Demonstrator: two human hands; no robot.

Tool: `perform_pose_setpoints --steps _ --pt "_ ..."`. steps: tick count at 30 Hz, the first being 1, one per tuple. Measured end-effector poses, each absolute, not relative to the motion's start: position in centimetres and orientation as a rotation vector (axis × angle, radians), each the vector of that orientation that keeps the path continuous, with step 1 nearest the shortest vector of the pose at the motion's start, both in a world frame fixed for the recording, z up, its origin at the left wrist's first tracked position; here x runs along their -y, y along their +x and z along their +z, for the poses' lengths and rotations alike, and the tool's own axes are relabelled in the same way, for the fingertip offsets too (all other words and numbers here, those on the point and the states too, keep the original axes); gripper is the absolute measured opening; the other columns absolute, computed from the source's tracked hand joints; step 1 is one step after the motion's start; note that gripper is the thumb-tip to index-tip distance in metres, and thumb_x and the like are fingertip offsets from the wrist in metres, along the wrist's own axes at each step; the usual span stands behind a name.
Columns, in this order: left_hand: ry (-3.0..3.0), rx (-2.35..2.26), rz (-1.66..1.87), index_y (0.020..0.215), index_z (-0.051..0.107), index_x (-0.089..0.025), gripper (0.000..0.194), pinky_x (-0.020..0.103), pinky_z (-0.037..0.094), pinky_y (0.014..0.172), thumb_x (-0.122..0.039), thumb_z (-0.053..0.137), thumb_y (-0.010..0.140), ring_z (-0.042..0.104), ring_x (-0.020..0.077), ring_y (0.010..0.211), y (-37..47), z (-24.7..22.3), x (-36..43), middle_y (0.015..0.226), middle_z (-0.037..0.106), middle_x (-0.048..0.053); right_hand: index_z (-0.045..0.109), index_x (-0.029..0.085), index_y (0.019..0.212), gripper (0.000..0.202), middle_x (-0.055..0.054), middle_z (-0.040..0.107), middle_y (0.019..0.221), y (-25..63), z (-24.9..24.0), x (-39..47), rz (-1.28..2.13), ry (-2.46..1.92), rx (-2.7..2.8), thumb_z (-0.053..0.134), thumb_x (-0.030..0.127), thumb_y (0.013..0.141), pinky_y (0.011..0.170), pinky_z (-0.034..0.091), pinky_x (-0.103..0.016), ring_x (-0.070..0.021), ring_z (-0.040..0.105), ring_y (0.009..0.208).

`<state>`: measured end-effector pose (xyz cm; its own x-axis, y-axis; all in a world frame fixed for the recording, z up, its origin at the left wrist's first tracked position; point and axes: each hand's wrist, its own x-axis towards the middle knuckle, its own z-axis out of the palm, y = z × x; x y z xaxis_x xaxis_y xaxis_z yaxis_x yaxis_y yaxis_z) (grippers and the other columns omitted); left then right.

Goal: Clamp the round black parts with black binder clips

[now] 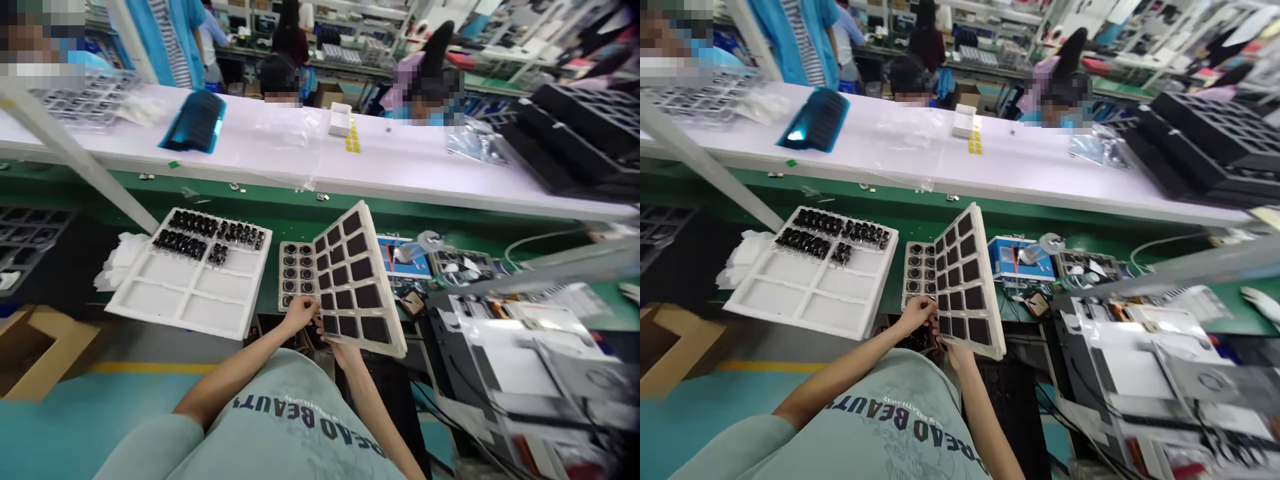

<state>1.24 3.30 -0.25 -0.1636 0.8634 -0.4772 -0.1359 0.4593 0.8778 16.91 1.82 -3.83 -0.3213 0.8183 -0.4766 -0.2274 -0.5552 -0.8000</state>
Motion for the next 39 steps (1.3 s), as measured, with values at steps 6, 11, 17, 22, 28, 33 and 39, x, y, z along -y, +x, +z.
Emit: perform_pose_setpoints --steps 6,11,17,22,28,33,39 --pt "0.855 -1.392 1.251 0.076 0.067 -0.017 0.03 0.022 0.045 0.047 -0.046 0.067 0.081 0.057 0.0142 0.054 0.3 5.6 -3.0 0.058 0.059 0.0 0.077 0.021 0.086 0.033 -0.009 0.075 0.08 16.8 -2.8 -3.8 1.696 -1.289 0.735 0.081 0.035 0.056 0.059 0.055 -0.032 -0.0244 0.069 0.072" --pt "0.963 -1.23 1.275 0.078 0.069 -0.017 0.037 0.023 0.048 0.049 -0.053 0.065 0.084 0.06 0.0148 0.059 0.0 11.4 -1.9 0.065 0.063 0.003 0.078 0.014 0.076 0.036 -0.005 0.071 0.068 18.2 -3.1 -5.4 1.361 -1.436 0.776 0.079 0.048 0.063 0.056 0.049 -0.03 -0.0216 0.063 0.064" --pt "1.012 -1.227 1.11 0.075 0.067 -0.016 0.034 0.023 0.05 0.049 -0.05 0.069 0.081 0.059 0.0146 0.056 1.1 12.3 -1.9 0.062 0.062 0.003 0.08 0.014 0.076 0.046 -0.003 0.071 0.069 18.8 -3.9 -5.3 1.193 -1.454 0.815 0.075 0.059 0.065 0.059 0.047 -0.029 -0.0201 0.06 0.064" --pt "0.995 -1.202 1.132 0.073 0.063 -0.017 0.033 0.023 0.049 0.051 -0.048 0.065 0.084 0.057 0.0141 0.059 0.7 11.4 -1.7 0.062 0.06 0.001 0.079 0.015 0.078 0.05 -0.003 0.071 0.069 18.6 -4.3 -4.8 1.394 -1.377 0.587 0.085 0.057 0.052 0.056 0.049 -0.03 -0.0181 0.06 0.06" --pt "1.023 -1.287 1.187 0.07 0.059 -0.018 0.033 0.023 0.048 0.053 -0.048 0.064 0.083 0.052 0.0126 0.058 -1.5 9.3 -1.8 0.063 0.055 -0.001 0.076 0.014 0.077 0.042 -0.004 0.072 0.071 19.1 -4.8 -5.5 1.539 -1.308 0.503 0.088 0.047 0.053 0.054 0.051 -0.027 -0.0156 0.061 0.059" --pt "0.963 -1.295 1.251 0.071 0.056 -0.019 0.035 0.021 0.047 0.051 -0.051 0.062 0.083 0.046 0.0111 0.058 -3.0 8.1 -2.2 0.064 0.048 -0.003 0.07 0.015 0.07 0.021 -0.004 0.068 0.06 17.8 -5.7 -6.7 1.747 -1.285 0.531 0.082 0.029 0.06 0.05 0.055 -0.028 -0.016 0.061 0.052" --pt "0.96 -1.414 1.346 0.066 0.058 -0.018 0.031 0.021 0.042 0.047 -0.045 0.065 0.08 0.045 0.011 0.053 -8.4 9.8 -1.0 0.06 0.051 -0.002 0.07 0.021 0.086 0.027 -0.004 0.076 0.08 16.9 -8.0 -8.0 1.719 -1.276 0.562 0.079 0.025 0.061 0.056 0.058 -0.027 -0.0208 0.072 0.074"
